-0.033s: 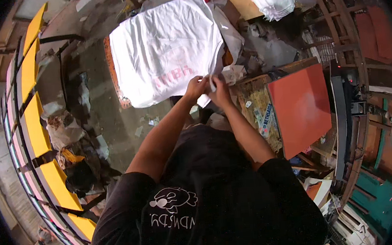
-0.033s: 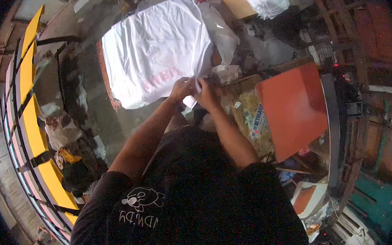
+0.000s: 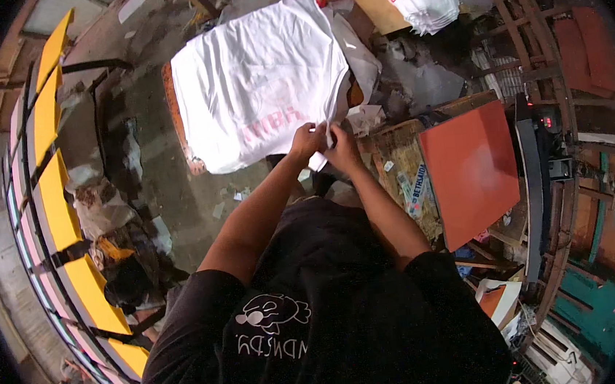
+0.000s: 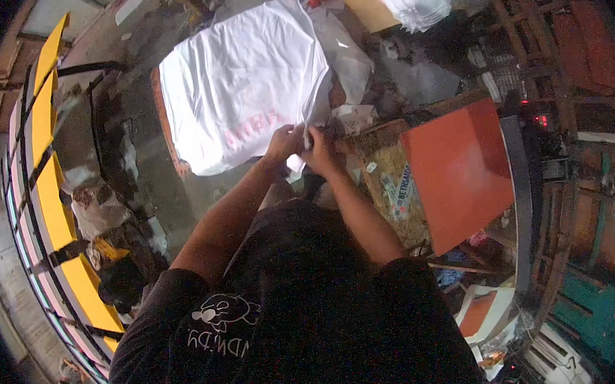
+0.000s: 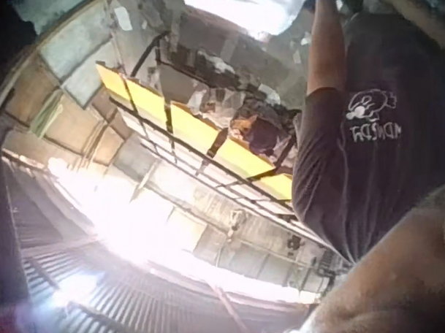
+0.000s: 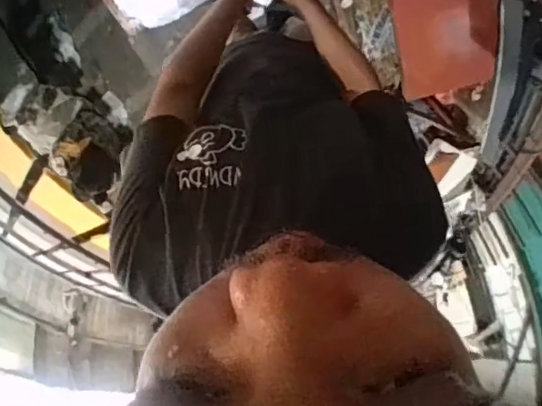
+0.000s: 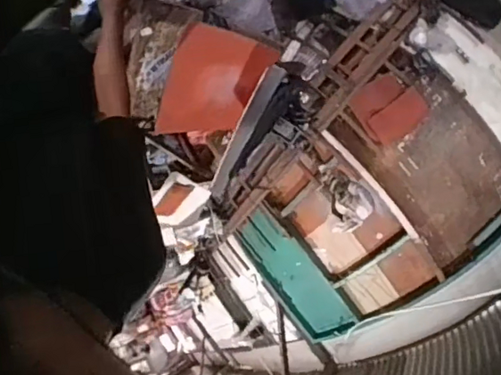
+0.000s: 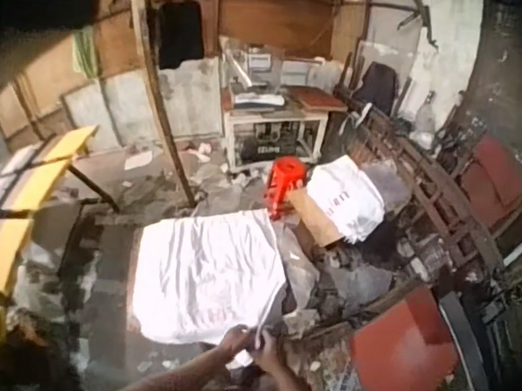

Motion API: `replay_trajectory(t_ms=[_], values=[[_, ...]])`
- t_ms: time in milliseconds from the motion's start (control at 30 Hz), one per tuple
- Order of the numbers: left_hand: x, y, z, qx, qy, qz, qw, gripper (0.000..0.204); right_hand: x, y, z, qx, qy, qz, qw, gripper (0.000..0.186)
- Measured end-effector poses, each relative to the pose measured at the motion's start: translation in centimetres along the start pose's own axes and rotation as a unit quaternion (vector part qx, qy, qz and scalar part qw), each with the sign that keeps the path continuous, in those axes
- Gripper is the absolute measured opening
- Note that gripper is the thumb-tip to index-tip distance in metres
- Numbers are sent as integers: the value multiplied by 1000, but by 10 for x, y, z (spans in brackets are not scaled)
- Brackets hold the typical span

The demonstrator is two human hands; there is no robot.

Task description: Manually printing designs onto t-shirts using ink and a stencil, then finishing with a heat press.

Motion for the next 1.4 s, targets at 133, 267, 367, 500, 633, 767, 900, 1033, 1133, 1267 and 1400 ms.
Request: replay_trajectory(t_ms=[133,267,367,500,633,767,900,1033,1133,1267,1400], values=[[18,11,-12,-55,71,23,996,33,-7,8,-21,29,-78,-33,996,37],[12,8,-1,-74,124,86,986,18,-11,2,-34,66,-94,-29,993,26],[-8,4,-1,3,132,16,991,24,-23,6,-29,124,-93,-49,987,27],[-16,23,-48,72,-45,24,996,37,-46,36,-59,187,123,-142,964,49],[-12,55,-98,116,-127,88,981,36,-7,8,26,-23,-59,97,993,78],[-21,88,-139,231,-179,43,955,23,38,-30,8,143,-31,223,964,52],[-78,104,-38,89,54,-38,994,53,0,-66,108,66,-292,107,948,28],[-31,133,-66,-106,425,150,886,82,-12,-93,146,115,-404,91,903,30],[-77,112,-107,251,645,338,638,109,-23,-91,166,153,-460,56,873,34],[-149,114,-109,199,673,-17,712,91,-35,-56,144,125,-490,36,862,43],[-164,122,-59,179,690,-126,690,56,-22,-14,103,201,-613,8,764,46]])
Point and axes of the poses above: each hand's wrist, its own y-axis away from the middle knuckle, its own x-axis out of the palm, z = x × y, the point moved 7 cm from there along -y, towards the middle knuckle, and after that the axes turned 8 degrees about z, right-handed, at the moved point
